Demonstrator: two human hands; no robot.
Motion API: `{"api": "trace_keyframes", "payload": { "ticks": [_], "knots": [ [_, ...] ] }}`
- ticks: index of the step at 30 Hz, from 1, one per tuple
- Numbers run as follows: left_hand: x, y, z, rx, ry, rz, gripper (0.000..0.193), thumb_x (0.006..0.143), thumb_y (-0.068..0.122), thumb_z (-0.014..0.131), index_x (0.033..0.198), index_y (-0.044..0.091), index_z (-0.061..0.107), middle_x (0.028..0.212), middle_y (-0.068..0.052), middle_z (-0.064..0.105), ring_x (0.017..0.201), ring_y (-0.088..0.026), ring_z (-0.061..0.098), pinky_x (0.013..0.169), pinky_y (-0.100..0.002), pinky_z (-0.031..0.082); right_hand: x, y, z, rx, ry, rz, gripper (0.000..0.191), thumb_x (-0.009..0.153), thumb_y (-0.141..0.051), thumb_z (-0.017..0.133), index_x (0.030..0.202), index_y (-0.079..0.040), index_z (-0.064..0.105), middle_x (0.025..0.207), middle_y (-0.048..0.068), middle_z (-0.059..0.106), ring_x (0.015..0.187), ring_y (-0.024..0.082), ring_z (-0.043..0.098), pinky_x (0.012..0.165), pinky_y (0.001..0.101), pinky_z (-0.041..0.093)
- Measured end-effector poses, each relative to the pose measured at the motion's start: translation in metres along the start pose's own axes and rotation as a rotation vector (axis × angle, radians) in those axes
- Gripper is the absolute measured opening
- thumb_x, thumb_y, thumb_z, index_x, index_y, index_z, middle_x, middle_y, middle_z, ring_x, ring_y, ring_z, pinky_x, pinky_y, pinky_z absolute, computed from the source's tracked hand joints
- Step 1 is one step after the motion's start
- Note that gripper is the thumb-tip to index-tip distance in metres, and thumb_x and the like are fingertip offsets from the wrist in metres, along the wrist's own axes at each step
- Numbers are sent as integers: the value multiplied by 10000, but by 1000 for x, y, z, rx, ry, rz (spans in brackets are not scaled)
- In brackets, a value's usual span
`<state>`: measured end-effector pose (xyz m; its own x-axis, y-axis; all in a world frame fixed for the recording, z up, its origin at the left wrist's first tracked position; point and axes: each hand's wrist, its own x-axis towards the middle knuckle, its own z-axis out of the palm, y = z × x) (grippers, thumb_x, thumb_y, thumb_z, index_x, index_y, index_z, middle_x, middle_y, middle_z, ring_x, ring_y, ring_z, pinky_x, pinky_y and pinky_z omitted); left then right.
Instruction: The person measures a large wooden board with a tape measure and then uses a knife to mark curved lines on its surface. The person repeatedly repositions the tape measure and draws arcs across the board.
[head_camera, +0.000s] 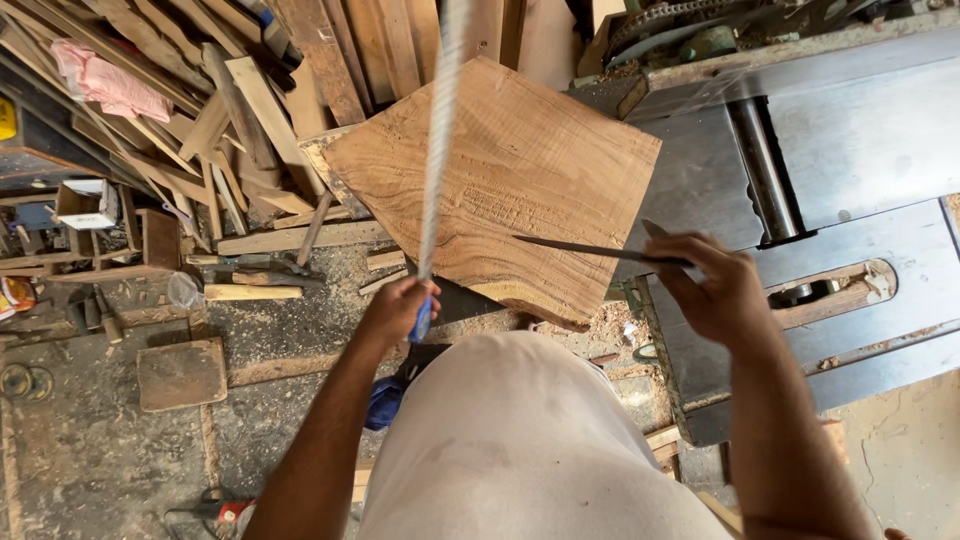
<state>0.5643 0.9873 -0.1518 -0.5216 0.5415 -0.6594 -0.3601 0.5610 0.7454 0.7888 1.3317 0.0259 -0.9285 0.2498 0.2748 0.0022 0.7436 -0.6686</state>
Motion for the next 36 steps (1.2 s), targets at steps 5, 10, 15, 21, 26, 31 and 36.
{"api": "trace_keyframes", "payload": {
  "ticks": [5, 10, 15, 21, 26, 31, 36],
  "knots": [
    [-22, -17, -26, -86, 85, 15, 375, 1030, 334, 542, 1045, 3, 716, 816, -94, 728, 680, -160, 677, 627, -305, 556, 79, 9, 4, -328, -332, -176, 157, 977, -176, 697, 1108, -121, 763, 1053, 63, 779, 913, 218, 755, 802, 360, 634],
    [-36, -53, -20, -241, 130, -52, 357, 1019, 327, 555, 1038, 9, 714, 783, -91, 708, 653, -175, 659, 603, -316, 546, 141, 15, 27, -708, -529, -273, 247, 938, -99, 634, 1146, -168, 750, 1139, 52, 751, 1123, 247, 669, 913, 395, 598],
    [-47, -86, -7, -401, 144, 9, 370, 1017, 340, 553, 1061, 15, 723, 804, -66, 704, 715, -149, 666, 643, -302, 537, 173, 29, 38, -871, -575, -337, 320, 944, -4, 596, 1197, -161, 715, 1200, 54, 716, 1209, 238, 648, 966, 388, 599],
    [-58, -105, -1, -388, 203, -26, 357, 1002, 323, 570, 1082, 15, 733, 843, -73, 718, 755, -164, 676, 689, -314, 556, 181, 61, 43, -853, -555, -346, 238, 993, -97, 596, 1187, -147, 724, 1213, 49, 725, 1182, 245, 648, 987, 424, 574],
    [-58, -112, 5, -360, 228, -81, 350, 993, 315, 581, 1113, 25, 737, 874, -85, 734, 787, -172, 685, 727, -322, 562, 199, 93, 37, -773, -557, -400, 255, 1019, -106, 587, 1219, -153, 737, 1239, 82, 728, 1173, 260, 660, 995, 418, 570],
    [-56, -120, 8, -398, 209, -47, 350, 1003, 305, 586, 1132, 16, 733, 884, -87, 725, 800, -171, 677, 734, -316, 558, 222, 107, 34, -760, -615, -271, 217, 1064, -244, 620, 1211, -144, 746, 1182, 84, 739, 1162, 283, 665, 1033, 473, 551],
    [-57, -125, 4, -359, 245, -118, 343, 996, 299, 577, 1122, 21, 734, 877, -90, 731, 798, -176, 683, 716, -324, 548, 237, 97, 36, -656, -647, -195, 222, 1039, -234, 632, 1212, -152, 744, 1230, 74, 740, 1156, 291, 676, 1045, 512, 525]
  ]
}}
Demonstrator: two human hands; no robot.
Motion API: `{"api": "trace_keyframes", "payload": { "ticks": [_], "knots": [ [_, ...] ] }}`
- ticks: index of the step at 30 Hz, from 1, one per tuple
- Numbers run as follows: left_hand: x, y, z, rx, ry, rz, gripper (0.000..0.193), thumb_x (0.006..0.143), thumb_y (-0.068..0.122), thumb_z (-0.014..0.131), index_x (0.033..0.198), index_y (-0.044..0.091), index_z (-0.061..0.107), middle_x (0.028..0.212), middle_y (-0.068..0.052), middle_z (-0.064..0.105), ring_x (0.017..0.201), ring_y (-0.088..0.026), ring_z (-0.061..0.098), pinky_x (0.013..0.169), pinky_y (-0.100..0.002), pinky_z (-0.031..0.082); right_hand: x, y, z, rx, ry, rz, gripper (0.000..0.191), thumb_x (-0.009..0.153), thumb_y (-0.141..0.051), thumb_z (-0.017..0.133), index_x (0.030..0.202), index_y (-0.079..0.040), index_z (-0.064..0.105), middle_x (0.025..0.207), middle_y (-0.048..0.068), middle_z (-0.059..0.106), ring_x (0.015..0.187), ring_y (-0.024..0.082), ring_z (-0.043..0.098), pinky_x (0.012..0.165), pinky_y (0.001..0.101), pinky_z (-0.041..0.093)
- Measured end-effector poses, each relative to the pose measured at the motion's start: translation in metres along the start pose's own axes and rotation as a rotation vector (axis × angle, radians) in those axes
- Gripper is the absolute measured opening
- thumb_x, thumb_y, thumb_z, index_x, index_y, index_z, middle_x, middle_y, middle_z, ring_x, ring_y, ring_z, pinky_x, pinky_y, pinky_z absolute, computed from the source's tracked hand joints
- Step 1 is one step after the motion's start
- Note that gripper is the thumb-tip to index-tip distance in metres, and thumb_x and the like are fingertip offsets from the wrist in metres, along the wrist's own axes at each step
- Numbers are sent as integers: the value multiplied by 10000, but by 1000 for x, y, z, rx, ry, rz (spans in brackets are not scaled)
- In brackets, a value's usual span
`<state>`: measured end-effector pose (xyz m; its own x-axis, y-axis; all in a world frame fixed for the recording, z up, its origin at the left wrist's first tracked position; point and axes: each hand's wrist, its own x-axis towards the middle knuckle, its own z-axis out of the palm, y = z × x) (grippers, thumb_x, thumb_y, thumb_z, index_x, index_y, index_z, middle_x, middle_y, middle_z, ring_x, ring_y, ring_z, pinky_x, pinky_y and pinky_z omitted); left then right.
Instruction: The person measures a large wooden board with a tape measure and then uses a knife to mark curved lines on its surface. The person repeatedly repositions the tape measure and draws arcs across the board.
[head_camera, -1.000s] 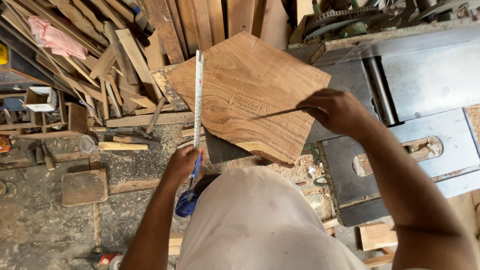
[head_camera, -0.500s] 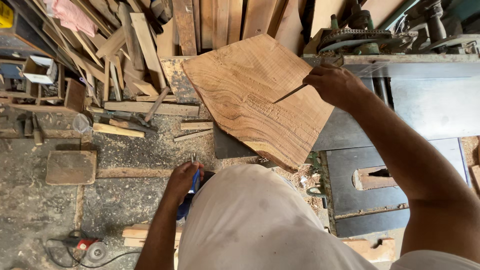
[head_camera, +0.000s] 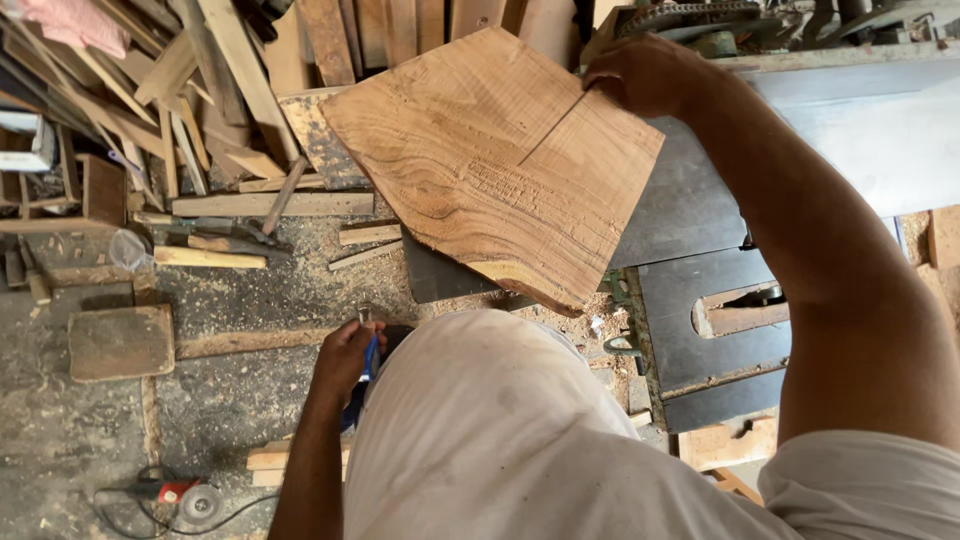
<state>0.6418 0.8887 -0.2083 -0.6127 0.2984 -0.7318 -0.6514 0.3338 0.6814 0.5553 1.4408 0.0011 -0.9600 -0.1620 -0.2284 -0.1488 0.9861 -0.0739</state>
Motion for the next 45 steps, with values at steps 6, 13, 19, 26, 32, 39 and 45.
{"api": "trace_keyframes", "payload": {
  "ticks": [6, 13, 19, 26, 32, 39, 45],
  "knots": [
    [1, -3, -14, -2, 28, 41, 340, 1009, 293, 588, 1085, 4, 751, 871, -90, 732, 779, -173, 674, 700, -316, 524, 6, -9, -5, 70, -69, 114, 207, 1012, -219, 651, 1188, -171, 750, 1199, 60, 737, 1100, 293, 688, 979, 511, 524],
    [-4, 0, -13, 45, 69, -2, 323, 1023, 286, 565, 1126, 43, 752, 889, -78, 736, 789, -163, 678, 705, -315, 527, 8, -4, 4, 80, -53, 29, 206, 1021, -194, 658, 1198, -137, 747, 1180, 65, 743, 1060, 268, 708, 968, 485, 551],
    [-8, 6, -8, 52, 86, -43, 339, 1023, 289, 569, 1138, 28, 753, 899, -91, 739, 815, -175, 684, 731, -324, 538, 9, 1, 5, 48, -12, 6, 184, 1018, -176, 665, 1171, -128, 757, 1172, 61, 750, 1093, 261, 705, 976, 475, 549],
    [-4, -4, -6, 69, 109, -67, 343, 1018, 301, 576, 1142, 32, 748, 900, -86, 739, 825, -170, 684, 745, -324, 539, 8, 5, 6, 70, -36, 8, 179, 1020, -164, 665, 1168, -128, 760, 1144, 65, 755, 1069, 261, 713, 977, 459, 558],
    [2, -9, -7, 65, 89, -34, 345, 1016, 298, 579, 1136, 21, 746, 896, -87, 736, 826, -176, 683, 747, -330, 541, 12, 8, 7, 92, -12, -25, 184, 1018, -172, 661, 1163, -117, 761, 1157, 79, 753, 1075, 271, 711, 959, 476, 556],
    [9, -15, -8, 49, 99, -27, 335, 1004, 288, 588, 1121, 16, 746, 893, -90, 738, 820, -173, 688, 748, -327, 538, 15, -7, 13, 90, -125, 151, 402, 1076, -422, 602, 1171, -48, 716, 1122, 183, 743, 1005, 315, 737, 965, 449, 581],
    [10, -18, -8, 49, 98, -9, 339, 1001, 297, 586, 1098, 18, 751, 893, -94, 747, 807, -169, 688, 747, -316, 540, 15, -29, 13, 130, 306, -280, 330, 1030, -154, 686, 1310, 20, 668, 1478, 209, 601, 1331, 307, 611, 1109, 425, 563]
  ]
}}
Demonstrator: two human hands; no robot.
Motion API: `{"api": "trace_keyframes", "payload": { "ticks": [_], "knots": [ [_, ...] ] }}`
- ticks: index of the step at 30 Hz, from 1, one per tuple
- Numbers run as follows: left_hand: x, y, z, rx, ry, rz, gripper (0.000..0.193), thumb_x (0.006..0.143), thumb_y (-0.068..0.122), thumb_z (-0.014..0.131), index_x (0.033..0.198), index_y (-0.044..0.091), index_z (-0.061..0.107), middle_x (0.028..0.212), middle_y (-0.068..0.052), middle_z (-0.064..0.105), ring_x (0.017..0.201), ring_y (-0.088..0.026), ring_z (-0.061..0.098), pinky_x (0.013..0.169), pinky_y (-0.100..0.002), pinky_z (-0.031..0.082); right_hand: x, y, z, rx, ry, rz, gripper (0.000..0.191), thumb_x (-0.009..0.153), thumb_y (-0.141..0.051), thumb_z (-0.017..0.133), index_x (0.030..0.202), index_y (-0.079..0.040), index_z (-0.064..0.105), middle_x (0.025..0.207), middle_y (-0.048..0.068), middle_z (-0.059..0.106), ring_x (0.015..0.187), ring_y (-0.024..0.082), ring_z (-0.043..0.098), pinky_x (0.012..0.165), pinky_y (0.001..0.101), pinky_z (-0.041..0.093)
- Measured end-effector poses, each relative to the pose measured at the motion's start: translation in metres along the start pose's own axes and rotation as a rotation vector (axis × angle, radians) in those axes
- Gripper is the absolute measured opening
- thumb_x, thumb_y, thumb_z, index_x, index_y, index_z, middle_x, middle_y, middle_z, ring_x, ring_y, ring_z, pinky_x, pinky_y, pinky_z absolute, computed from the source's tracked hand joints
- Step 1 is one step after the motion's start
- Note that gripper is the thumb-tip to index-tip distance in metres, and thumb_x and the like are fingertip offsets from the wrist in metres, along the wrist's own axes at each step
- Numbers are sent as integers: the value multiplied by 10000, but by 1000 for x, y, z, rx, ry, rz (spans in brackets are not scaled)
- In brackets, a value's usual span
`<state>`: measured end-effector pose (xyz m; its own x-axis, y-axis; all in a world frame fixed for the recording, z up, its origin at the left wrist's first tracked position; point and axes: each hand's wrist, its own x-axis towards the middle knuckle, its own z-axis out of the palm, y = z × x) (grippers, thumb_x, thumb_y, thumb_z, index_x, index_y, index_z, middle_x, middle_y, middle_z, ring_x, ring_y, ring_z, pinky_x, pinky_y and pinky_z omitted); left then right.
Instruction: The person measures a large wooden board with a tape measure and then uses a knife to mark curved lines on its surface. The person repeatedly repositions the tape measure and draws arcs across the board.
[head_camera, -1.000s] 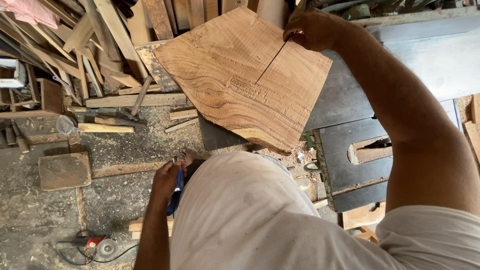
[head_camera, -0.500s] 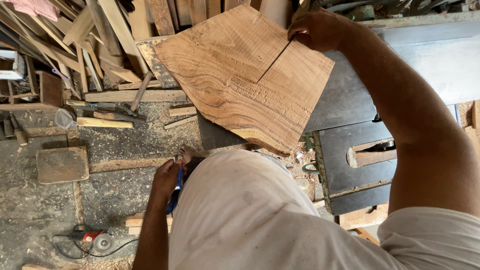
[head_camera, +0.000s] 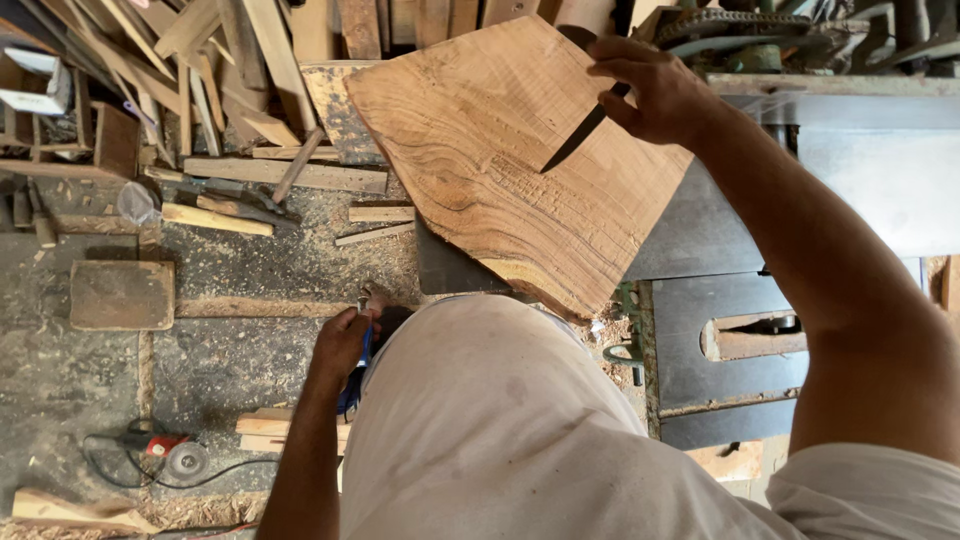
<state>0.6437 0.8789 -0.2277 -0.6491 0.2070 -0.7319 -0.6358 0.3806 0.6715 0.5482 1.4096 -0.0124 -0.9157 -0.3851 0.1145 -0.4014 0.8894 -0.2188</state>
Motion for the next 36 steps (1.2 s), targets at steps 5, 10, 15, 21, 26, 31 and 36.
{"api": "trace_keyframes", "payload": {
  "ticks": [5, 10, 15, 21, 26, 31, 36],
  "knots": [
    [-4, 1, -2, 29, 25, 43, 340, 998, 302, 589, 1076, 15, 753, 873, -89, 756, 786, -160, 693, 723, -306, 536, 4, -22, -4, 110, -47, -67, 652, 932, -8, 679, 1520, 127, 433, 1600, 361, 401, 1261, 386, 615, 1008, 397, 573],
    [-12, -10, -3, 19, 53, 55, 346, 1004, 311, 585, 1080, 17, 751, 872, -93, 754, 790, -151, 692, 724, -294, 537, 10, -48, -6, 259, -213, -87, 418, 1041, -25, 627, 1454, -30, 563, 1300, 163, 703, 1072, 250, 729, 915, 323, 629],
    [-18, -20, -2, 47, 73, 43, 346, 1003, 305, 572, 1085, 20, 751, 882, -88, 764, 805, -154, 703, 748, -307, 545, 1, -89, -3, 39, -377, -265, 285, 921, -128, 737, 1191, -221, 742, 1144, 19, 759, 1007, 199, 738, 889, 365, 615],
    [-25, -19, -2, 160, 87, 37, 355, 1002, 320, 566, 1073, 32, 760, 874, -86, 769, 810, -162, 713, 762, -319, 549, -8, -126, -6, -238, -560, -385, 399, 855, -137, 717, 1244, -221, 696, 1093, -24, 713, 1069, 179, 685, 921, 352, 604],
    [-20, -14, -1, 185, 72, 71, 365, 1002, 333, 564, 1066, 35, 764, 881, -90, 776, 814, -165, 723, 771, -318, 553, -17, -95, -10, -559, -683, -167, 493, 897, -125, 665, 1378, -155, 561, 1281, 100, 654, 1001, 211, 696, 736, 295, 637],
    [-7, -22, -9, 267, 78, 119, 357, 997, 334, 577, 1083, 44, 768, 881, -104, 772, 796, -183, 710, 743, -331, 543, -73, -32, -47, -946, -440, 110, 372, 1026, -154, 610, 1397, -150, 595, 1096, 38, 703, 746, 126, 713, 515, 228, 615],
    [-1, -42, -22, 55, 107, 170, 328, 989, 262, 561, 1073, 9, 752, 920, -82, 776, 818, -147, 713, 746, -290, 551, -222, -18, -46, -465, 873, 780, 168, 1072, -184, 569, 1192, -97, 649, 1008, 86, 732, 728, 176, 709, 549, 293, 603]
  ]
}}
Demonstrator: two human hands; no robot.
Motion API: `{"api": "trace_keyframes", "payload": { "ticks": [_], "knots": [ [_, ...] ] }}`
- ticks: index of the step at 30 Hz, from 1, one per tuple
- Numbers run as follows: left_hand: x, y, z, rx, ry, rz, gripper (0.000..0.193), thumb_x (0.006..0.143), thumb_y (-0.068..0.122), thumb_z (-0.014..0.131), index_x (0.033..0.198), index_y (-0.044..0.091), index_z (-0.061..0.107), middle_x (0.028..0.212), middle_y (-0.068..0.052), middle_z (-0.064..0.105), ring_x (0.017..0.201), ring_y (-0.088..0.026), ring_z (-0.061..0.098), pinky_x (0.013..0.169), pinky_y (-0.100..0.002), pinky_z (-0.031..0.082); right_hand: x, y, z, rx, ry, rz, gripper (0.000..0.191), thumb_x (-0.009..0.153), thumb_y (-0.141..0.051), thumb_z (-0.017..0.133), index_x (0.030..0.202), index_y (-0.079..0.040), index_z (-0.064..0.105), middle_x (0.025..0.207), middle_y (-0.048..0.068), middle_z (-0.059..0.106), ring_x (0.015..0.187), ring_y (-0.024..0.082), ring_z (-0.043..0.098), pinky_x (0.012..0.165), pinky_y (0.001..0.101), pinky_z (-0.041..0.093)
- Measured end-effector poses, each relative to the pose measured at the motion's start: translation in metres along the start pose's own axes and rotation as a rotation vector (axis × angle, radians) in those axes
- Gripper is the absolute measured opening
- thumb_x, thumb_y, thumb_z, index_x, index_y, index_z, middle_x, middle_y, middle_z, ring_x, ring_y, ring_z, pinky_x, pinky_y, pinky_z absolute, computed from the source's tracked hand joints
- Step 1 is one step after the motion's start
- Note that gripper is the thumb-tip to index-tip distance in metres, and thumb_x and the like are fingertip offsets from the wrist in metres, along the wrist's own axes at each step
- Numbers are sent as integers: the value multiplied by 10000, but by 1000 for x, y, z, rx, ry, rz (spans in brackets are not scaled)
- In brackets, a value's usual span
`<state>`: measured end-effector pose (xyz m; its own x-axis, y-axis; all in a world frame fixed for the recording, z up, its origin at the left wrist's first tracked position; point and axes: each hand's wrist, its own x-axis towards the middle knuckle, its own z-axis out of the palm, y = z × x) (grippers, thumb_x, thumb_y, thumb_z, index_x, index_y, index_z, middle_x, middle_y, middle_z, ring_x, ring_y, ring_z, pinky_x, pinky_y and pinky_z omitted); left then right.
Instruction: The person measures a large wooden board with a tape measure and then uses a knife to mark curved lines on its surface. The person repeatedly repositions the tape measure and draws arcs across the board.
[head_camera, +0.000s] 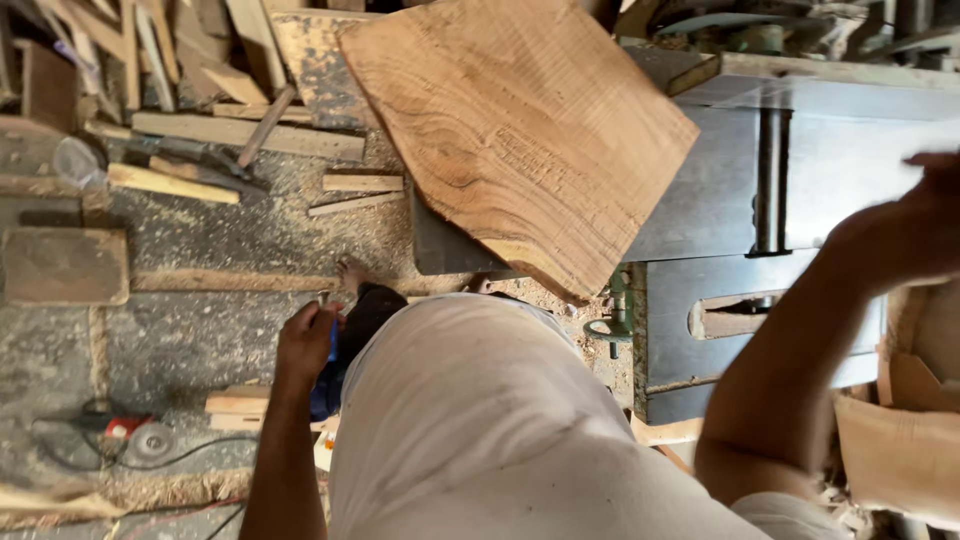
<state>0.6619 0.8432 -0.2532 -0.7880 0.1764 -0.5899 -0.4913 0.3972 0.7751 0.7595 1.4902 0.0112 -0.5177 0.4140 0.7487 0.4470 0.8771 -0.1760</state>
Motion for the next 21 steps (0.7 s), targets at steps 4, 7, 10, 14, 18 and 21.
{"api": "trace_keyframes", "payload": {
  "ticks": [4, 7, 10, 14, 18, 21],
  "knots": [
    [4, 1, -1, -13, -12, -88, 344, 1020, 299, 561, 1092, 24, 755, 887, -77, 744, 801, -146, 680, 708, -301, 512, -128, 23, 11, -314, -299, 198, 233, 1110, -208, 537, 1028, -55, 692, 937, 125, 755, 714, 215, 706, 577, 346, 594],
    [8, 18, -1, 61, -48, -4, 339, 1016, 306, 573, 1075, 24, 753, 855, -58, 750, 788, -141, 685, 731, -281, 524, -176, 2, 3, -35, -554, 679, 382, 1166, -279, 524, 953, -2, 678, 739, 133, 710, 593, 179, 687, 571, 324, 569],
    [12, 44, -2, 205, -72, -80, 343, 1013, 321, 558, 1129, 86, 778, 823, -65, 728, 722, -180, 639, 670, -317, 492, -158, -23, -19, 200, -375, 577, 316, 1175, -228, 526, 1021, 12, 663, 771, 132, 699, 645, 184, 701, 588, 323, 579],
    [22, 78, 7, 165, -112, 67, 352, 1022, 314, 564, 1072, 28, 763, 872, -48, 757, 781, -129, 689, 719, -282, 526, -82, -59, -37, 359, -575, 165, 241, 1196, -169, 525, 1184, 26, 667, 891, 116, 749, 803, 172, 755, 663, 313, 603],
    [27, 90, 18, 126, -149, 63, 344, 1022, 315, 558, 1123, 47, 749, 893, -60, 758, 770, -133, 685, 704, -286, 534, -48, -111, -16, 204, -787, 237, 319, 1140, -153, 495, 1411, -31, 610, 770, 109, 743, 581, 167, 721, 424, 319, 567],
    [25, 82, 23, 127, -139, 59, 327, 1012, 301, 560, 1114, 54, 748, 900, -68, 755, 755, -143, 663, 677, -298, 517, -44, -143, 10, 221, -748, 68, 367, 1120, -126, 529, 1463, 2, 554, 707, 137, 743, 571, 182, 728, 456, 311, 594]
  ]
}}
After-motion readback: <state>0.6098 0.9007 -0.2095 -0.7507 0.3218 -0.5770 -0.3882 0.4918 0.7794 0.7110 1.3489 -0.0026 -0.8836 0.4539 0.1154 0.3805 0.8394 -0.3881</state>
